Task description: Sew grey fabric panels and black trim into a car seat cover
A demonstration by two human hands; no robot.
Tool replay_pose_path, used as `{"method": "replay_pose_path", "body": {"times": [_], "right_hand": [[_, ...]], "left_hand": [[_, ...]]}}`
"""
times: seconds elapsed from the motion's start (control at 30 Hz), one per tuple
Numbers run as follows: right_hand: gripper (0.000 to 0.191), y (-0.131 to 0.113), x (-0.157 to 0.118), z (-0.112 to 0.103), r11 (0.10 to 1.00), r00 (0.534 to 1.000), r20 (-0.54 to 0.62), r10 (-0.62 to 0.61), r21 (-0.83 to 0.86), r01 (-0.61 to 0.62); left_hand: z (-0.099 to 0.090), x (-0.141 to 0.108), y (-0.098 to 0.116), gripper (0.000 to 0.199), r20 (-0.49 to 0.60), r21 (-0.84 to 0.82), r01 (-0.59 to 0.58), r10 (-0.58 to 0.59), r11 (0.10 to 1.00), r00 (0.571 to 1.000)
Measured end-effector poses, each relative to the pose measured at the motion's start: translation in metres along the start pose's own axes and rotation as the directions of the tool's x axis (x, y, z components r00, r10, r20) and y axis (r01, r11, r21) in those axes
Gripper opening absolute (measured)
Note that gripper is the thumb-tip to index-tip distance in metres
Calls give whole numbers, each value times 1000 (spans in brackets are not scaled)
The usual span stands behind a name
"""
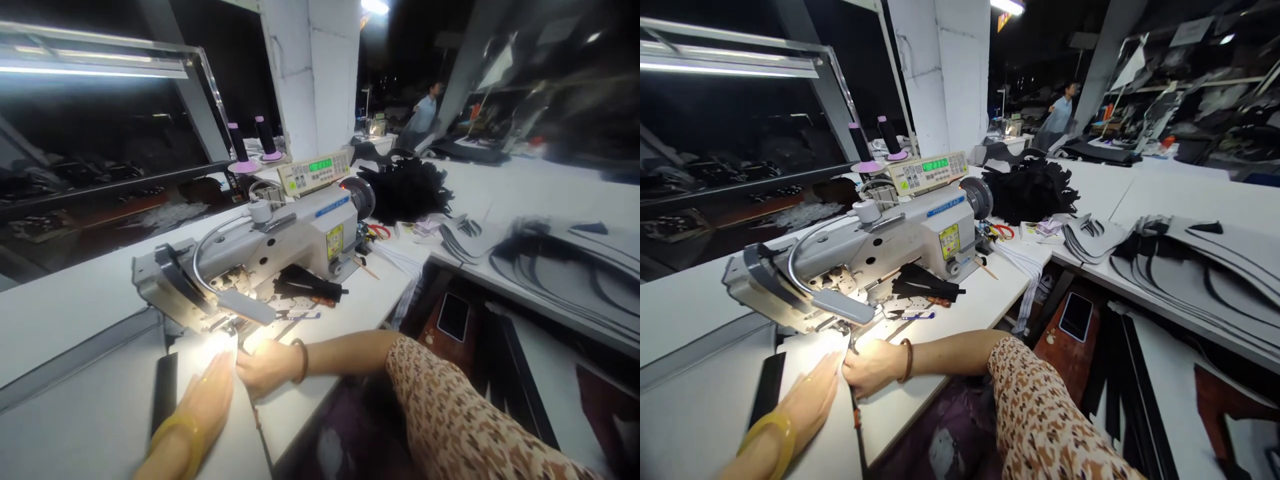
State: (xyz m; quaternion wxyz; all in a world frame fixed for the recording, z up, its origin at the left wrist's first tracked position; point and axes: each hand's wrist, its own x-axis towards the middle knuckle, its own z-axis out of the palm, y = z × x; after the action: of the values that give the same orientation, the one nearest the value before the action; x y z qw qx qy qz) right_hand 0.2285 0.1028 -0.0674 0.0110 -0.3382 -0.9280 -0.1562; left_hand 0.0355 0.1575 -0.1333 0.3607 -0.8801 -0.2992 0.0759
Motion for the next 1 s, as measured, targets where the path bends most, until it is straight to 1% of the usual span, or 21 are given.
{"method": "replay_pose_path", "body": {"times": [0.03, 0.07, 0.1, 0.13, 0.2, 0.23, 0.3, 0.33, 0.37, 0.43, 0.53, 0.6, 0.7, 0.8, 1.0], "right_hand": [[44, 0, -2, -5, 1000, 999, 23, -26, 2, 26], [44, 0, -4, -11, 998, 997, 52, -58, 10, 58], [46, 1, -6, -17, 996, 993, 83, -86, 25, 84], [46, 1, -8, -21, 995, 988, 117, -100, 38, 96], [43, 1, -10, -26, 983, 982, 110, -154, 114, 142], [41, 2, -10, -25, 977, 981, 100, -168, 150, 152], [41, 4, -7, -18, 958, 976, 70, -208, 216, 189], [39, 5, -4, -14, 952, 974, 57, -217, 233, 199], [36, 6, -2, -10, 959, 979, 55, -198, 216, 182], [33, 6, 0, -6, 969, 983, 65, -171, 191, 156], [31, 6, -1, -9, 975, 987, 72, -141, 181, 126], [29, 5, -2, -11, 973, 990, 43, -138, 194, 127], [28, 6, 0, -9, 970, 990, 5, -142, 202, 138], [28, 7, 1, -6, 973, 989, 15, -146, 184, 141], [28, 9, 0, -9, 977, 989, 62, -134, 175, 121]], "left_hand": [[1, -5, 0, 47, 23, 12, -25, 25, 1000, 999], [-4, -9, -2, 49, 70, -27, -46, 48, 999, 996], [-13, -14, -5, 51, 130, -96, -54, 66, 994, 989], [-26, -17, -10, 51, 182, -163, -66, 95, 984, 979], [-55, -18, -22, 51, 277, -290, -83, 167, 953, 946], [-67, -16, -28, 52, 297, -332, -96, 200, 938, 934], [-81, -8, -39, 52, 271, -421, -95, 225, 902, 936], [-84, -5, -43, 53, 307, -444, -65, 220, 894, 926], [-84, -2, -46, 53, 341, -456, -30, 206, 890, 917], [-85, 0, -47, 52, 360, -477, 7, 188, 879, 914], [-87, -1, -43, 48, 330, -495, 23, 164, 868, 930], [-87, -2, -39, 46, 302, -502, 32, 141, 864, 943], [-87, -1, -34, 45, 297, -506, 92, 73, 857, 952], [-91, 1, -31, 45, 289, -518, 146, 11, 843, 957], [-100, 8, -37, 35, 282, -563, 159, 7, 811, 960]]}}
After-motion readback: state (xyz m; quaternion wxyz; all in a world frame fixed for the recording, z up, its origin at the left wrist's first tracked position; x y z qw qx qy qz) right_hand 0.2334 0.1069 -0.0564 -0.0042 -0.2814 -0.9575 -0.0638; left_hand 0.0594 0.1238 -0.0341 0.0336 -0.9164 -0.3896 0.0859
